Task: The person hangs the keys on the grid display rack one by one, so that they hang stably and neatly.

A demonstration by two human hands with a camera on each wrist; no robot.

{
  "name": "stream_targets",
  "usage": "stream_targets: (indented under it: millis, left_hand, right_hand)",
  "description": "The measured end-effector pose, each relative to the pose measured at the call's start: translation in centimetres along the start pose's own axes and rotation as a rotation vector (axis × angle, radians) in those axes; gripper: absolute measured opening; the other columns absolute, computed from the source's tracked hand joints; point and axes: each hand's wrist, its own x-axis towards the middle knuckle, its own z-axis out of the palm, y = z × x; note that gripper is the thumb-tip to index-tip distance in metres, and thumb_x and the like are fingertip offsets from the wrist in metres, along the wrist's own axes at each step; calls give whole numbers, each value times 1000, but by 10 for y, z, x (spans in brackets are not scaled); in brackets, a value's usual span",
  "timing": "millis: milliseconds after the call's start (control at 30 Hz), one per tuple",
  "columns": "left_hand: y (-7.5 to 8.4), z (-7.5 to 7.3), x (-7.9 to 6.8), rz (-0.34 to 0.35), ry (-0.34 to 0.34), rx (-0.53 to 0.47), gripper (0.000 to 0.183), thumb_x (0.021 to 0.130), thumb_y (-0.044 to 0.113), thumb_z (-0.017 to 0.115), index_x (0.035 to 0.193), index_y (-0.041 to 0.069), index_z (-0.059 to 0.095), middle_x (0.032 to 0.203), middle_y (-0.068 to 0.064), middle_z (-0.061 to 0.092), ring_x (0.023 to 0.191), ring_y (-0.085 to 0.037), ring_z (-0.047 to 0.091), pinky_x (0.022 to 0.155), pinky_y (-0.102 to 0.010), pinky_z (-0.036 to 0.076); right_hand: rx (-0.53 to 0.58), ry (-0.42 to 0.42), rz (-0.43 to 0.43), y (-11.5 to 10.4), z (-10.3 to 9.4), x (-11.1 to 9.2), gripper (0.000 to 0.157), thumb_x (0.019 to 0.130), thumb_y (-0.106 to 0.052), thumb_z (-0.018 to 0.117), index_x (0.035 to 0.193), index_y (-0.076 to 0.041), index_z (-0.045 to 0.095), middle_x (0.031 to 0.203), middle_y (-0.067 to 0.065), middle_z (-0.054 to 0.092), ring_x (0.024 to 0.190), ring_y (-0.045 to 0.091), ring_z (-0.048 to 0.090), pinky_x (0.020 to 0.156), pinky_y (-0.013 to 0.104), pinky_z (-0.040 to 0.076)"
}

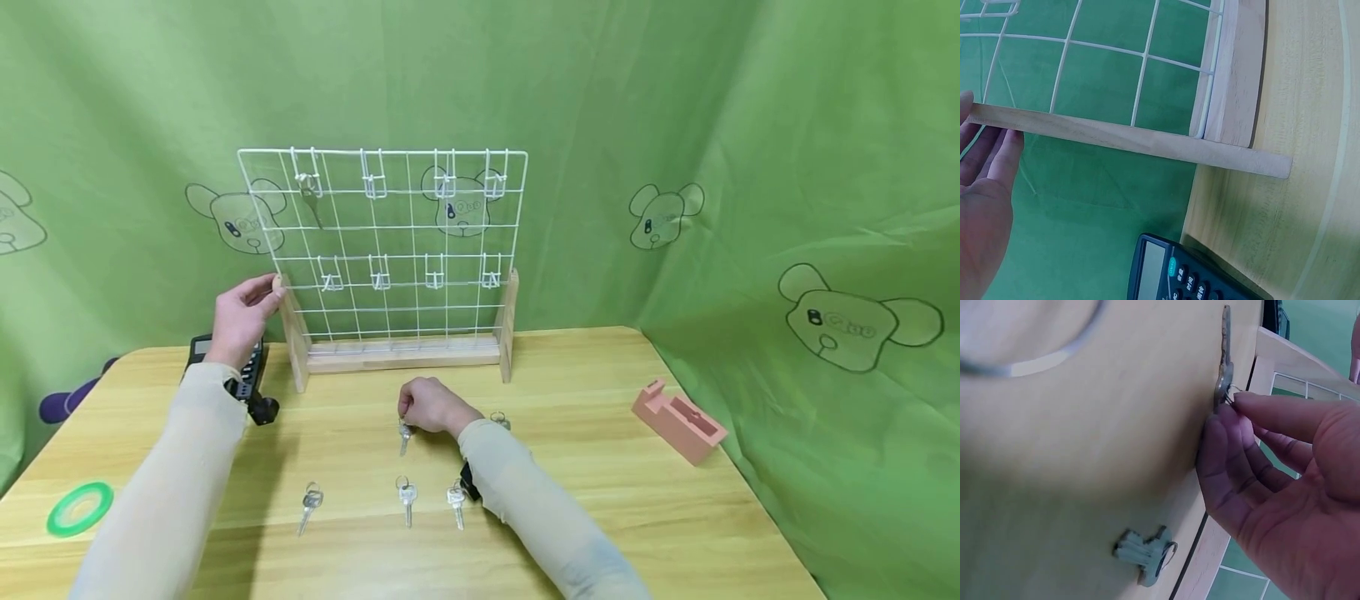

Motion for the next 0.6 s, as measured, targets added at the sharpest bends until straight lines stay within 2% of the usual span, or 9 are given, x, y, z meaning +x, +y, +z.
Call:
stream_targets:
  millis: [267, 467, 600]
  left_hand:
    - [1, 0, 0, -13, -7, 5, 45, 98, 15, 62, 140, 4, 51, 139, -16, 53, 125, -26, 52, 104, -29, 44]
    - [2, 0, 0, -26, -10, -5, 45, 98, 15, 62, 140, 5, 51, 139, -16, 53, 125, -25, 52, 105, -29, 44]
    - [2, 0, 0, -29, -8, -7, 45, 98, 16, 63, 140, 5, 52, 139, -16, 54, 124, -25, 52, 104, -28, 44]
  right_hand:
    - [158, -8, 10, 0, -5, -4, 14, 89, 9, 58, 89, -3, 65, 78, 4, 66, 69, 15, 67, 62, 26, 56]
    - [168, 18, -42, -2, -11, -9, 7, 91, 4, 62, 91, -2, 66, 79, 4, 65, 71, 17, 65, 62, 25, 56]
    - [184, 33, -71, -5, -18, -14, 9, 91, 6, 61, 94, -1, 67, 80, 3, 64, 73, 19, 64, 64, 27, 57]
